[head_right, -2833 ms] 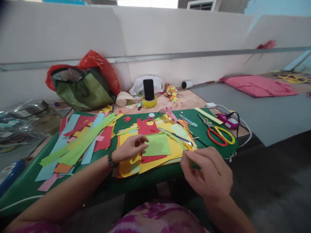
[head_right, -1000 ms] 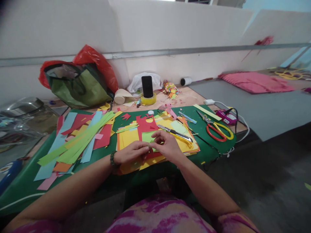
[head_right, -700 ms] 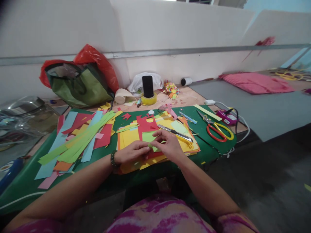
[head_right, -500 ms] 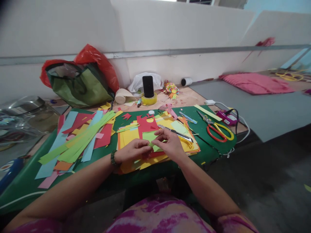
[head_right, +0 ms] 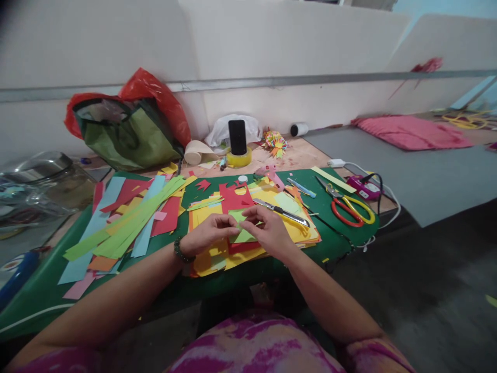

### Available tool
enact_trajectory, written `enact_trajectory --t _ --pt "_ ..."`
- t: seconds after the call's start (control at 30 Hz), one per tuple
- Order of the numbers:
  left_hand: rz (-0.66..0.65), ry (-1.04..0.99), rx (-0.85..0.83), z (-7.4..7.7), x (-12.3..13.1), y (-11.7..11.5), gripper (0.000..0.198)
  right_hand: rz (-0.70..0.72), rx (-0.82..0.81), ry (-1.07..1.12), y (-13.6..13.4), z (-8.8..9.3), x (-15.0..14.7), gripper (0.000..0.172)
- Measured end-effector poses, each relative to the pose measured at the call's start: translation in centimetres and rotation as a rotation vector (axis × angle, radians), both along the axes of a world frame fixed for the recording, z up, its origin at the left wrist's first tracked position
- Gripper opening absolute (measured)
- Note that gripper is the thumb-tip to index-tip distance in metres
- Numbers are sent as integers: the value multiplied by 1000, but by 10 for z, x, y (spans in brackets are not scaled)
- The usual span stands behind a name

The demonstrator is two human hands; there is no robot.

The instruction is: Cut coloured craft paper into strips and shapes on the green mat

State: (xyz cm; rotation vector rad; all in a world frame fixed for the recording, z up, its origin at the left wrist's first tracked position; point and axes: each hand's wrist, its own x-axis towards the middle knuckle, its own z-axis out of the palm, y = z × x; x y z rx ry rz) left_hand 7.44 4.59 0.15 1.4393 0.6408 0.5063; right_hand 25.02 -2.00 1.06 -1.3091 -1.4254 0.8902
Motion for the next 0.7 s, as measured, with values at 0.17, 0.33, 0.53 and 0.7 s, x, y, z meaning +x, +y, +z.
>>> enact_trajectory --t 0.17,0.33,0.53,0.7 --pt "227 -90 -124 -2 2 1 38 68 -93 16 -3 -2 -6 33" --pt "283 -142 -122 -2 4 -1 36 20 -56 58 -1 -10 -23 31" --pt "307 -140 -112 0 4 -2 37 27 -16 -43 1 -17 -25 22" --pt "304 -113 -44 1 1 2 34 30 26 -336 -4 -10 9 18"
